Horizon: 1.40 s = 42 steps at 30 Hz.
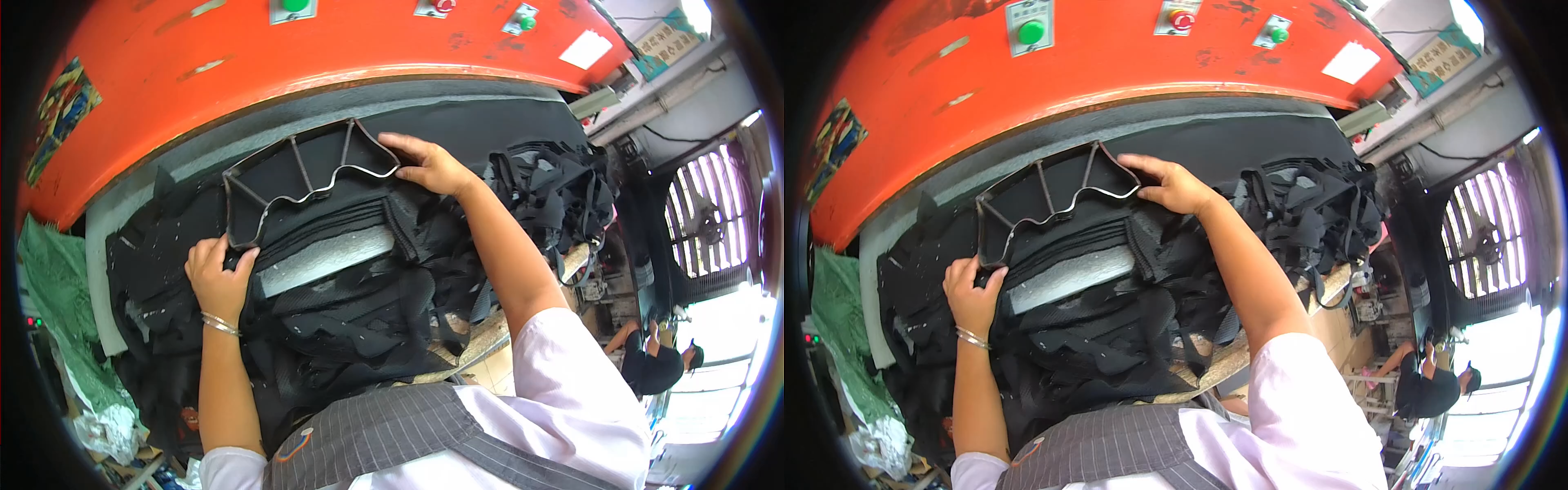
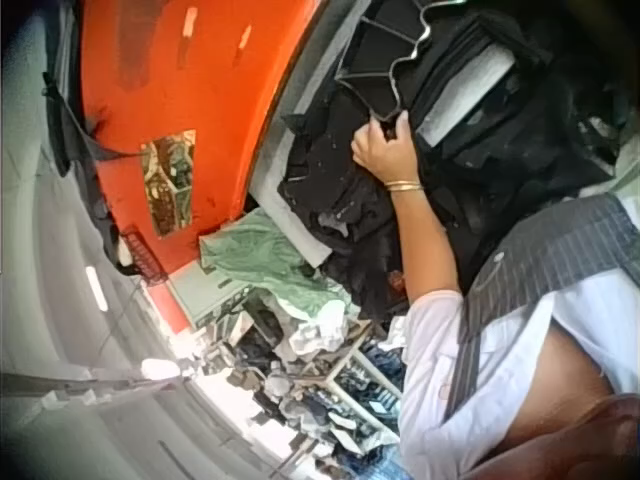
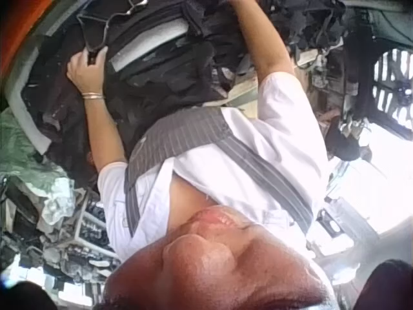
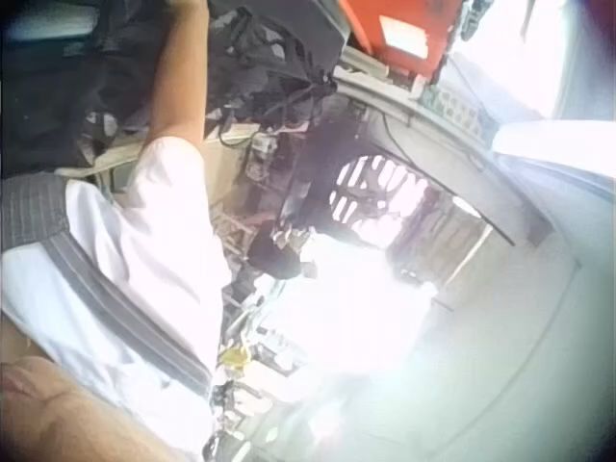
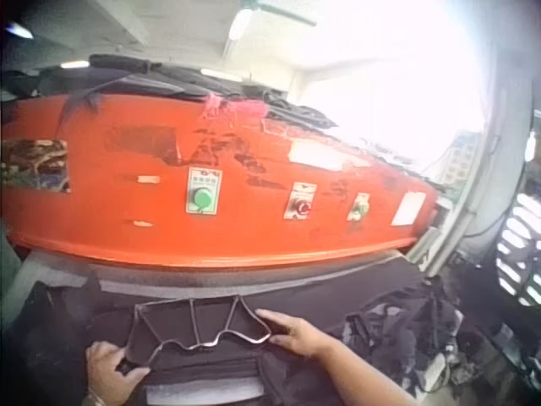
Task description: Using an industrial hydraulic press and a metal cutting die to stamp out shoe components from black synthetic material.
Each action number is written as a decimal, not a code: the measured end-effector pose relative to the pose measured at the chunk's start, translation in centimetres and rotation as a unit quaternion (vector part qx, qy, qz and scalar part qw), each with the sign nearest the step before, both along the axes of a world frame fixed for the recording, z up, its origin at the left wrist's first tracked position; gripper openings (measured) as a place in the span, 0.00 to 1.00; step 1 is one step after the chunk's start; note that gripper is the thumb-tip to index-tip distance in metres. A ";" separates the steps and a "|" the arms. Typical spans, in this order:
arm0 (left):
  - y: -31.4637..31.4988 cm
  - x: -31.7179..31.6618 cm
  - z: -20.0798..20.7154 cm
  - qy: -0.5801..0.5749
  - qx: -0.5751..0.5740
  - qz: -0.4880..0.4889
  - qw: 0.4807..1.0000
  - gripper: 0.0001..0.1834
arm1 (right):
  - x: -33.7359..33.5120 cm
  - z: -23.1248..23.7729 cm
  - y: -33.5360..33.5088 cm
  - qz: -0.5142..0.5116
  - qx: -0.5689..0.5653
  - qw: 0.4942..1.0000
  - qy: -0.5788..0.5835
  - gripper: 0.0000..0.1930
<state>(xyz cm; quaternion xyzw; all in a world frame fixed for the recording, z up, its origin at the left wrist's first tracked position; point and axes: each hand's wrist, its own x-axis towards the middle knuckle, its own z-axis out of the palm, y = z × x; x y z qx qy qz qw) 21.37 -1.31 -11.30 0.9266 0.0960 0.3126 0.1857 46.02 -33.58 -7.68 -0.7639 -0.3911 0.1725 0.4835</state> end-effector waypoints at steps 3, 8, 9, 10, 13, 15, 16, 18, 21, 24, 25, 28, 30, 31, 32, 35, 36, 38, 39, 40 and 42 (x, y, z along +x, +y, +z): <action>0.2 -0.3 0.0 -0.004 -0.005 -0.009 1.000 0.22 | 0.8 0.4 -0.9 -0.003 0.032 0.996 0.085 0.40; 0.5 -1.0 0.5 -0.009 0.018 -0.004 1.000 0.22 | -1.1 0.9 1.0 0.004 -0.083 0.995 -0.047 0.40; -0.2 -0.5 1.0 -0.002 0.010 -0.014 1.000 0.23 | -1.2 0.8 0.5 -0.006 -0.089 0.993 -0.082 0.40; -0.4 -0.3 0.8 -0.001 0.009 -0.008 1.000 0.24 | -1.2 0.6 0.3 -0.014 -0.094 0.989 -0.115 0.40; -0.8 -0.3 0.7 0.007 -0.001 0.015 1.000 0.24 | -1.7 -0.1 0.2 -0.057 -0.130 0.976 -0.165 0.32; -0.8 -0.6 0.9 0.015 -0.007 0.030 0.999 0.23 | -1.8 -0.6 0.3 -0.053 -0.131 0.975 -0.173 0.28; -0.6 -0.7 0.8 0.014 -0.007 0.029 0.999 0.23 | -2.0 -0.8 0.8 -0.060 -0.135 0.972 -0.181 0.23; -0.4 -0.8 0.8 0.016 -0.008 0.035 0.999 0.23 | -2.2 -0.6 1.4 -0.058 -0.134 0.967 -0.209 0.16; -0.5 -0.6 0.7 0.008 -0.014 0.029 0.999 0.23 | -2.1 -0.8 1.2 -0.080 -0.107 0.967 -0.219 0.14; -0.4 -0.6 0.7 0.005 -0.018 0.028 0.999 0.24 | -2.2 -0.9 1.3 -0.082 -0.109 0.965 -0.224 0.14; -0.4 -0.5 0.6 0.003 -0.019 0.027 0.999 0.24 | -2.3 -1.1 1.3 -0.095 -0.114 0.963 -0.225 0.14; -0.5 -0.4 0.4 -0.008 -0.025 0.031 0.999 0.24 | -2.2 -1.2 1.2 -0.082 -0.103 0.963 -0.237 0.13; -0.4 -0.4 0.4 -0.005 -0.024 0.030 0.999 0.24 | -2.2 -1.4 1.2 -0.078 -0.100 0.962 -0.242 0.13; -0.3 -0.4 0.5 -0.001 -0.024 0.032 0.999 0.24 | -2.1 -1.5 1.3 -0.076 -0.100 0.959 -0.253 0.12; -0.2 -0.4 0.6 0.004 -0.024 0.033 0.999 0.25 | -2.1 -1.5 1.3 -0.075 -0.100 0.956 -0.265 0.12; -0.3 -0.4 0.6 0.008 -0.020 0.032 0.999 0.24 | -2.1 -1.5 1.1 -0.073 -0.096 0.956 -0.269 0.12; -0.3 -0.4 0.7 0.013 -0.018 0.032 0.999 0.25 | -2.0 -1.4 1.0 -0.074 -0.097 0.955 -0.270 0.12; -0.2 -0.4 0.7 0.012 -0.014 0.032 0.999 0.24 | -2.0 -1.2 1.2 -0.071 -0.107 0.954 -0.270 0.12; -0.2 -0.4 0.8 0.022 -0.015 0.038 0.999 0.24 | -2.2 -1.1 1.2 -0.072 -0.109 0.954 -0.271 0.12; -0.2 -0.4 0.7 0.030 -0.016 0.042 0.999 0.23 | -2.2 -1.3 1.1 -0.075 -0.109 0.953 -0.273 0.12; -0.3 -0.2 0.6 0.026 -0.013 0.040 0.999 0.22 | -2.1 -1.2 1.1 -0.073 -0.112 0.950 -0.284 0.12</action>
